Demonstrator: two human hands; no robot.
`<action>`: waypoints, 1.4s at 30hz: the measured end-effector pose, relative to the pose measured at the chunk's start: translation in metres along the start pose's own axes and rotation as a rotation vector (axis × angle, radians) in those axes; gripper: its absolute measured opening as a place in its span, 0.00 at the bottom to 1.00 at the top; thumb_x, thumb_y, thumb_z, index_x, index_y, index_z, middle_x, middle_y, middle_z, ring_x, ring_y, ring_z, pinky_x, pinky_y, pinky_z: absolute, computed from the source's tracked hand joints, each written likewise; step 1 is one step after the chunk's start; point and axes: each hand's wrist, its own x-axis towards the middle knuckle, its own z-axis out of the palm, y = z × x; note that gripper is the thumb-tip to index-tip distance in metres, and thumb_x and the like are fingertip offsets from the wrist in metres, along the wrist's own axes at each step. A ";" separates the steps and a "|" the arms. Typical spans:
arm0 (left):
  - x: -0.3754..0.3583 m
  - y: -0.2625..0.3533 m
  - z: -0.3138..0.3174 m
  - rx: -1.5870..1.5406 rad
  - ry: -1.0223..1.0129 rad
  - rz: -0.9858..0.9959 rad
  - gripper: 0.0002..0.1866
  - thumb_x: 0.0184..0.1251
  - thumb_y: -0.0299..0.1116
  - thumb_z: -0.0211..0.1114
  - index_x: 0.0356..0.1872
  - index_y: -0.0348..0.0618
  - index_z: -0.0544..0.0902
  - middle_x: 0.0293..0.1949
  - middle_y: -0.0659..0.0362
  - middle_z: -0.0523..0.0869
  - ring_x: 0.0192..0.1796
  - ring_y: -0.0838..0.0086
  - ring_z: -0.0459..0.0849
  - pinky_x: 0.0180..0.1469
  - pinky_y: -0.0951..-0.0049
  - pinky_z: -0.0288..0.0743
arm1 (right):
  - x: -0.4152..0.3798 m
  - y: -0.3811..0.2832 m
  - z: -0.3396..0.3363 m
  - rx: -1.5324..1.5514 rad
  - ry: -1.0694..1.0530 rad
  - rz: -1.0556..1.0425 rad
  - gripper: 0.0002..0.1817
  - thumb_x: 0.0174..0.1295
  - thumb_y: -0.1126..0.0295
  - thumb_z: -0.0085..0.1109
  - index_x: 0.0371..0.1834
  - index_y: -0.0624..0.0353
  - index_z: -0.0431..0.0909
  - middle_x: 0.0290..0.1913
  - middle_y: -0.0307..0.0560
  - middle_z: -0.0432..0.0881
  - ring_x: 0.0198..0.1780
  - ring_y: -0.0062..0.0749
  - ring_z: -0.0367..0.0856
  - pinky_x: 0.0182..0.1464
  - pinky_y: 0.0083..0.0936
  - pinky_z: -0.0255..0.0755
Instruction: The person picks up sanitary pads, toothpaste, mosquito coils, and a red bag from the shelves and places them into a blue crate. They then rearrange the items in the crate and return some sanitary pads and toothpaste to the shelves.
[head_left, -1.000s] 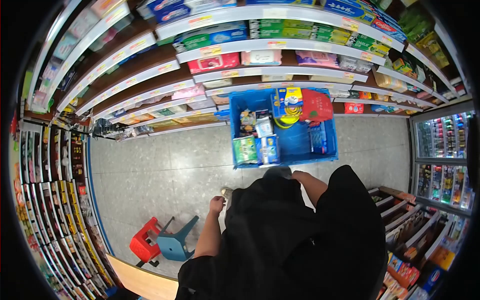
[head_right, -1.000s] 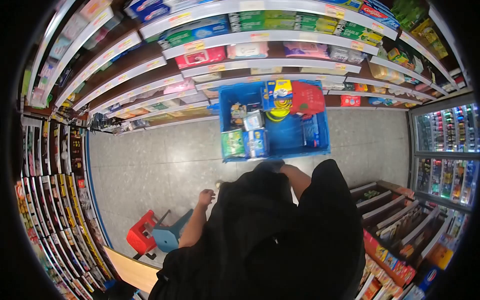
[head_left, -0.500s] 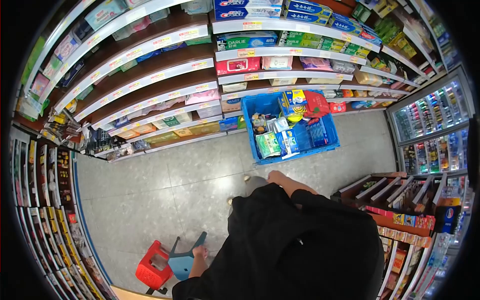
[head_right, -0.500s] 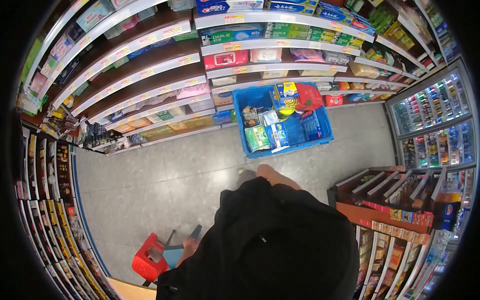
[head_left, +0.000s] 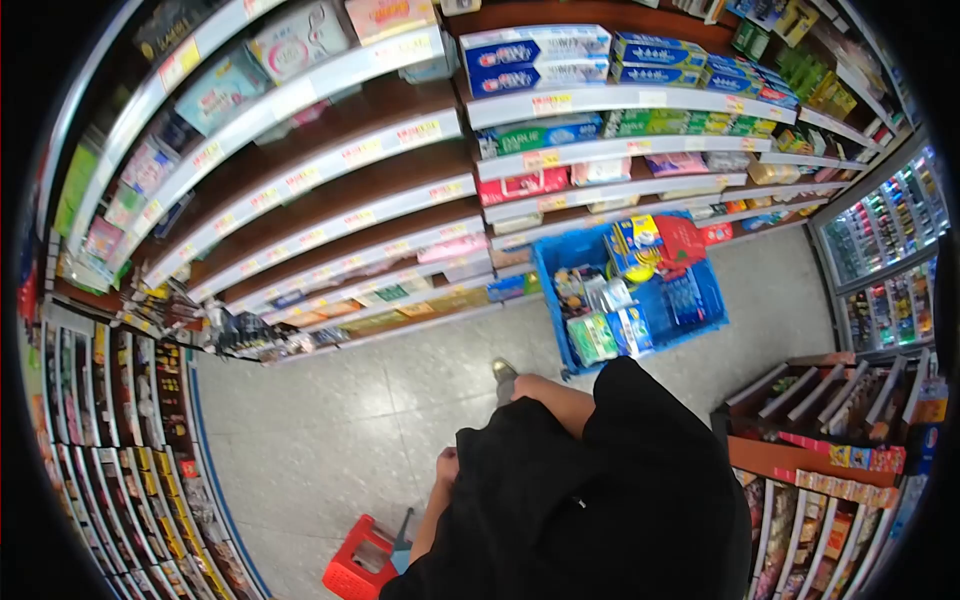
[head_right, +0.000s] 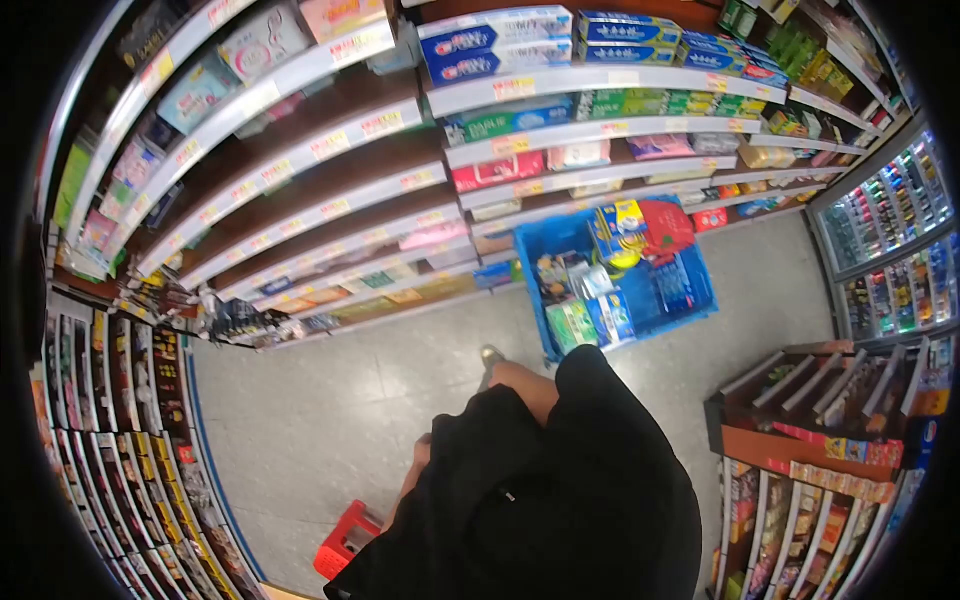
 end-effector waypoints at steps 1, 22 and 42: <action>0.010 0.004 -0.014 0.000 0.027 -0.014 0.16 0.64 0.37 0.62 0.40 0.31 0.84 0.36 0.48 0.88 0.39 0.66 0.86 0.45 0.68 0.79 | 0.002 -0.016 -0.014 -0.016 -0.002 0.001 0.26 0.50 0.52 0.64 0.42 0.65 0.85 0.47 0.63 0.84 0.51 0.55 0.82 0.54 0.45 0.74; 0.199 -0.044 -0.142 0.515 -0.266 0.143 0.14 0.63 0.38 0.56 0.34 0.40 0.86 0.36 0.50 0.89 0.43 0.57 0.87 0.47 0.58 0.80 | -0.009 0.007 -0.050 0.146 0.275 0.395 0.23 0.51 0.56 0.58 0.38 0.67 0.86 0.47 0.65 0.84 0.53 0.54 0.82 0.54 0.43 0.76; 0.344 -0.062 -0.294 1.600 -0.612 1.007 0.04 0.53 0.37 0.70 0.29 0.57 0.84 0.29 0.66 0.86 0.35 0.71 0.86 0.32 0.68 0.81 | -0.045 -0.095 0.063 0.490 0.411 0.652 0.23 0.47 0.56 0.65 0.42 0.62 0.86 0.49 0.60 0.84 0.55 0.53 0.82 0.56 0.43 0.75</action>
